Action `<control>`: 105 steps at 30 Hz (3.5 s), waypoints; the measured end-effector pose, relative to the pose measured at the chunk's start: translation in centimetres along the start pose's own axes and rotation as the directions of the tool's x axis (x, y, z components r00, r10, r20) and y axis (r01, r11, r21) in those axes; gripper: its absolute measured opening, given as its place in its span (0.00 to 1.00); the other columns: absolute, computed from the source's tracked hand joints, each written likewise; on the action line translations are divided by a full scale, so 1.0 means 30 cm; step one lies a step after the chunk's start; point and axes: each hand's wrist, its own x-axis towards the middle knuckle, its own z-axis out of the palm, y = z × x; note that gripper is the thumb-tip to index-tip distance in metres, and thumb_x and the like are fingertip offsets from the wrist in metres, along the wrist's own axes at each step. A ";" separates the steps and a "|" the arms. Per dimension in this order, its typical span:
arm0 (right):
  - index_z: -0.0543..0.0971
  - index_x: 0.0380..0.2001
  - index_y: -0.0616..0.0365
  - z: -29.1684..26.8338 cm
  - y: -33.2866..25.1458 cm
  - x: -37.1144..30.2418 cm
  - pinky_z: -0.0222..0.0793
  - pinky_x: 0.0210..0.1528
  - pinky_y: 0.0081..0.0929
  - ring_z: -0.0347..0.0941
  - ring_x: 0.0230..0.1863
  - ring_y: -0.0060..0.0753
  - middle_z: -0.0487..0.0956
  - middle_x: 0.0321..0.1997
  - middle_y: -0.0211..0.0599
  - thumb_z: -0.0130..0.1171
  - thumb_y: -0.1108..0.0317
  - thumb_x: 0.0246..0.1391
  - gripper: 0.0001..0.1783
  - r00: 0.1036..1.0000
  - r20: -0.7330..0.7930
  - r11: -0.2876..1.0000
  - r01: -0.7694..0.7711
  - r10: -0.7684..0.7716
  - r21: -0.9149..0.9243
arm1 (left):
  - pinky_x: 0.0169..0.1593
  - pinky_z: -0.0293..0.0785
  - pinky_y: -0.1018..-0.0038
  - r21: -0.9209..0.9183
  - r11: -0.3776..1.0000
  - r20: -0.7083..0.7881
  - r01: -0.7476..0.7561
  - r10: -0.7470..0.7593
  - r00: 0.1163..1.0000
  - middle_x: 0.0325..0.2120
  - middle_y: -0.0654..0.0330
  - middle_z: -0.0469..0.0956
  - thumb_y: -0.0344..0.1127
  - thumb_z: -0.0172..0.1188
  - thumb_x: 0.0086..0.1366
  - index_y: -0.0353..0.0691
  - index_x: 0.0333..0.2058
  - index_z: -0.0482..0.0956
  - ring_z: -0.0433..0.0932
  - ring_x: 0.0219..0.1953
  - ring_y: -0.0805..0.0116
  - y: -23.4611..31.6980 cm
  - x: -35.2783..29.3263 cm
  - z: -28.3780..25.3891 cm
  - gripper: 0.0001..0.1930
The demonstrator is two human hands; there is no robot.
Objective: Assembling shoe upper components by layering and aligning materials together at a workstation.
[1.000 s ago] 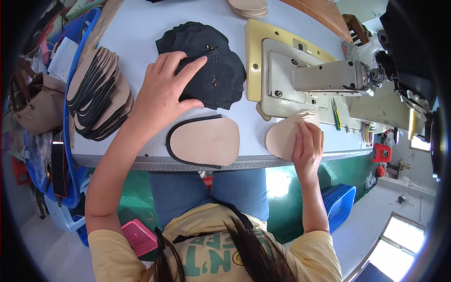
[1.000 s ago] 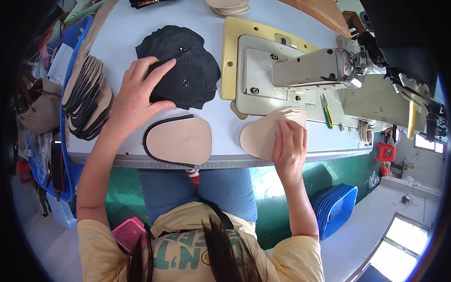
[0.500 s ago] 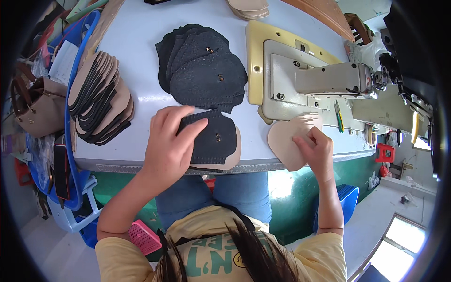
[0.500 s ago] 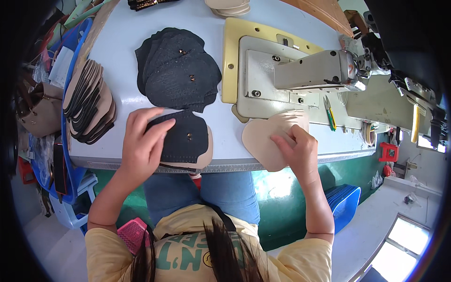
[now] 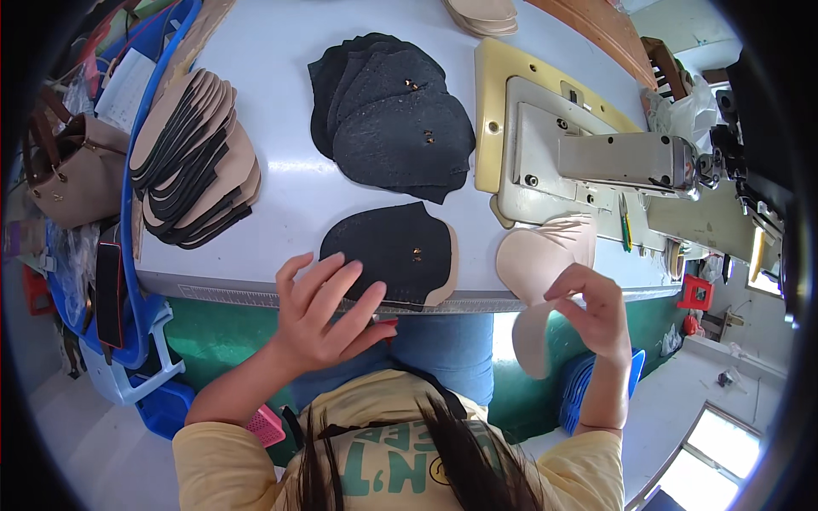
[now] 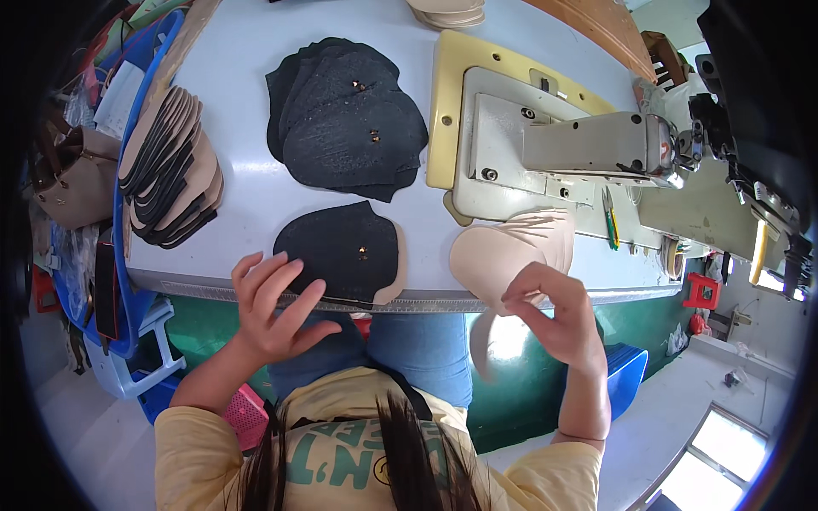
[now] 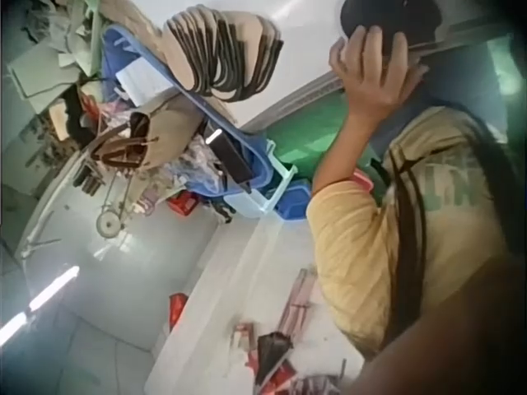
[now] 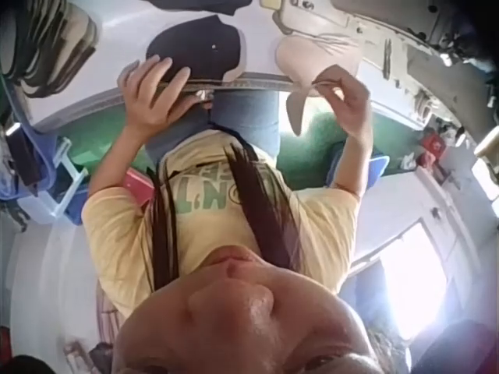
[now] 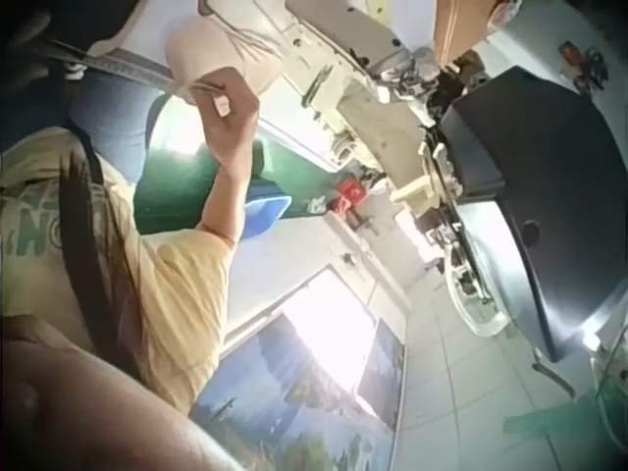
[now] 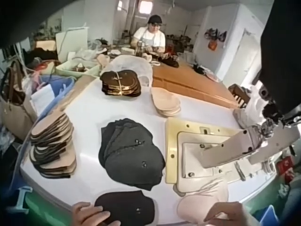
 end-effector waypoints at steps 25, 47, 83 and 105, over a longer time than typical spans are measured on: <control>0.74 0.43 0.69 0.331 -0.049 0.332 0.72 0.38 0.13 0.77 0.36 0.17 0.81 0.35 0.35 0.56 0.78 0.58 0.10 0.983 -0.181 0.910 0.042 0.037 0.412 | 0.44 0.56 0.62 0.113 0.990 -0.129 0.079 -0.064 0.990 0.48 0.56 0.71 0.30 0.64 0.43 0.47 0.40 0.82 0.74 0.46 0.56 -0.007 -0.103 0.053 0.20; 0.76 0.49 0.62 0.107 0.139 0.026 0.67 0.50 0.35 0.69 0.46 0.46 0.71 0.43 0.43 0.60 0.72 0.50 0.21 0.801 -0.551 0.755 -0.207 -0.234 -0.622 | 0.61 0.59 0.54 0.207 0.976 0.216 0.063 -0.108 0.970 0.56 0.48 0.67 0.41 0.70 0.49 0.43 0.55 0.71 0.62 0.60 0.45 -0.177 0.384 0.086 0.33; 0.79 0.19 0.53 -0.059 0.060 -0.060 0.31 0.71 0.48 0.44 0.74 0.51 0.66 0.65 0.47 0.69 0.76 0.29 0.10 0.962 0.231 0.989 0.146 -0.146 0.014 | 0.59 0.55 0.40 0.060 0.998 0.440 -0.028 -0.002 0.898 0.56 0.49 0.68 0.49 0.65 0.53 0.48 0.55 0.74 0.63 0.62 0.49 0.014 0.141 0.000 0.30; 0.74 0.43 0.68 0.305 -0.040 0.311 0.71 0.39 0.12 0.76 0.36 0.17 0.80 0.37 0.35 0.58 0.79 0.56 0.11 0.978 -0.207 0.890 0.062 0.037 0.451 | 0.46 0.68 0.61 0.024 1.000 -0.011 -0.007 0.007 1.000 0.53 0.49 0.67 0.48 0.65 0.56 0.37 0.47 0.77 0.74 0.52 0.49 -0.032 -0.102 0.026 0.25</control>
